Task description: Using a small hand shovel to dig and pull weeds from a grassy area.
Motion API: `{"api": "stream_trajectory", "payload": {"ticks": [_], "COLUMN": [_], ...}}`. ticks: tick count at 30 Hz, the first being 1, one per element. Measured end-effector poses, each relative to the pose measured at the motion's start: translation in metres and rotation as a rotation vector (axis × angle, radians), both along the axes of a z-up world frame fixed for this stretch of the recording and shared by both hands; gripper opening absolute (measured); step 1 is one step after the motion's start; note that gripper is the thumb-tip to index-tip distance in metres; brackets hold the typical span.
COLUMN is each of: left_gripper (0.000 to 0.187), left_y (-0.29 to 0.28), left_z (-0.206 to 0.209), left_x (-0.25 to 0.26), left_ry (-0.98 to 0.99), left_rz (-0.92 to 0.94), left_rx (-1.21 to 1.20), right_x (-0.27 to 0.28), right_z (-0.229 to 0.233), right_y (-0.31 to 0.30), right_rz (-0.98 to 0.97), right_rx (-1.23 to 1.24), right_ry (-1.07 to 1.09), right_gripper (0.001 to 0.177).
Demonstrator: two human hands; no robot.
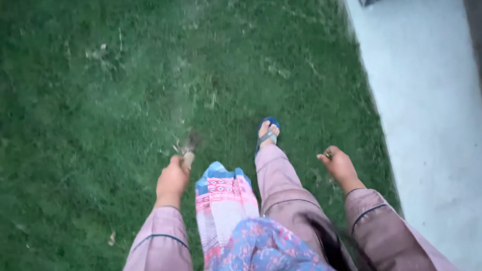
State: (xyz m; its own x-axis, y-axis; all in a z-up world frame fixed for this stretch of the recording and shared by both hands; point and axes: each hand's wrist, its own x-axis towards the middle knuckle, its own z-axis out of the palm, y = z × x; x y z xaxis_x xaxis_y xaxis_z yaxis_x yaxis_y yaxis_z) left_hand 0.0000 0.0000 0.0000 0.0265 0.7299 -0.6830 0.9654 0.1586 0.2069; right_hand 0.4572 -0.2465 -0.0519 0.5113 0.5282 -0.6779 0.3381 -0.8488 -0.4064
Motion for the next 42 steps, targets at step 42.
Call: {"api": "stream_trajectory", "payload": {"ticks": [42], "left_gripper": [0.032], "left_y": [0.453], "left_z": [-0.251], "left_x": [0.273], "left_ry": [-0.618], "left_rz": [0.026], "left_rx": [-0.372], "right_x": [0.200], "right_z": [-0.484], "right_y": [0.609], "right_rz": [-0.244], "right_rx": [0.340], "right_ry": [0.452], "right_gripper": [0.013]}}
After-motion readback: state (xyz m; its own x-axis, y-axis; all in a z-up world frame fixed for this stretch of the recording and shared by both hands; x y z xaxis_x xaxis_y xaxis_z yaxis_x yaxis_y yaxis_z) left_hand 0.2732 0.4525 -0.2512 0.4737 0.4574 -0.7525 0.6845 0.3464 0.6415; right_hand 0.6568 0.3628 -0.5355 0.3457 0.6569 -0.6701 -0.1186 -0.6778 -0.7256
